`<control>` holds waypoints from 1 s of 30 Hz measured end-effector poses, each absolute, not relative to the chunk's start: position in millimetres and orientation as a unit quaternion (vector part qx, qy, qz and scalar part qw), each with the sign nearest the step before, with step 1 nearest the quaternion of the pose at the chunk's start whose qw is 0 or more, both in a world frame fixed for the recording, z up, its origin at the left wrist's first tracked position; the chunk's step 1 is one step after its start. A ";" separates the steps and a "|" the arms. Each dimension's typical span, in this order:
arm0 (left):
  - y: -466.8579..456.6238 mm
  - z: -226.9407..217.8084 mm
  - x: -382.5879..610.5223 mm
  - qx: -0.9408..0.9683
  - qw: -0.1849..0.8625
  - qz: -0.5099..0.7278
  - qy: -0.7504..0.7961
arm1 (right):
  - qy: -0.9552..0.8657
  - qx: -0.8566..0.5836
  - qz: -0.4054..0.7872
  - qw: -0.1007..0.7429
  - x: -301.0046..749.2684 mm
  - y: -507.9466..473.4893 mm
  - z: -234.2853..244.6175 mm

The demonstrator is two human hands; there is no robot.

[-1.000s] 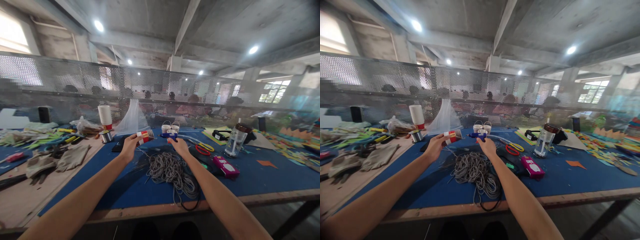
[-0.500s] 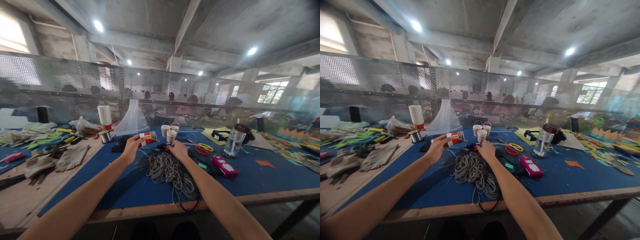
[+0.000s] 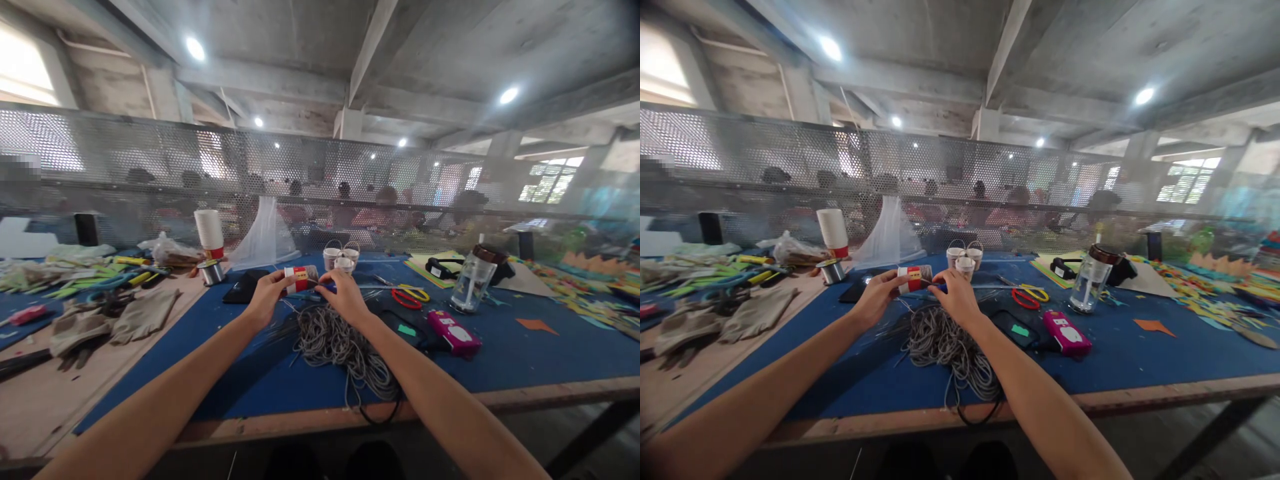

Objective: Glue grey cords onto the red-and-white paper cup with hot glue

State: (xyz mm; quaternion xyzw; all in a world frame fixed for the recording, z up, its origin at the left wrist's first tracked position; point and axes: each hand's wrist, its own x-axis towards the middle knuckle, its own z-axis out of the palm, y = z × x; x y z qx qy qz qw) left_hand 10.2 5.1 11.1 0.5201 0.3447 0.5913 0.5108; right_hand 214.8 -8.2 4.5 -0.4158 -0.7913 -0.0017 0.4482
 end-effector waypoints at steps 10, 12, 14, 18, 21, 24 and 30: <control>7.1 7.9 10.5 0.535 0.513 0.573 0.349 | -0.769 -0.418 -0.009 0.483 217.9 -5.4 8.7; 6.0 8.3 11.1 0.547 0.500 0.565 0.363 | -0.767 -0.418 -0.011 0.487 218.2 -5.0 8.9; 4.3 9.1 12.4 0.558 0.495 0.555 0.368 | -0.764 -0.419 -0.011 0.490 218.7 -5.5 9.6; 0.7 11.0 15.1 0.575 0.506 0.537 0.354 | -0.759 -0.417 -0.010 0.499 219.2 -8.3 12.2; -1.1 12.0 15.6 0.594 0.498 0.524 0.354 | -0.757 -0.413 -0.009 0.506 219.0 -9.4 13.4; -2.0 12.5 15.1 0.611 0.492 0.509 0.354 | -0.758 -0.399 -0.014 0.516 218.8 -8.2 12.9; -1.8 11.0 14.4 0.639 0.485 0.486 0.347 | -0.757 -0.386 -0.021 0.526 219.2 -5.3 10.4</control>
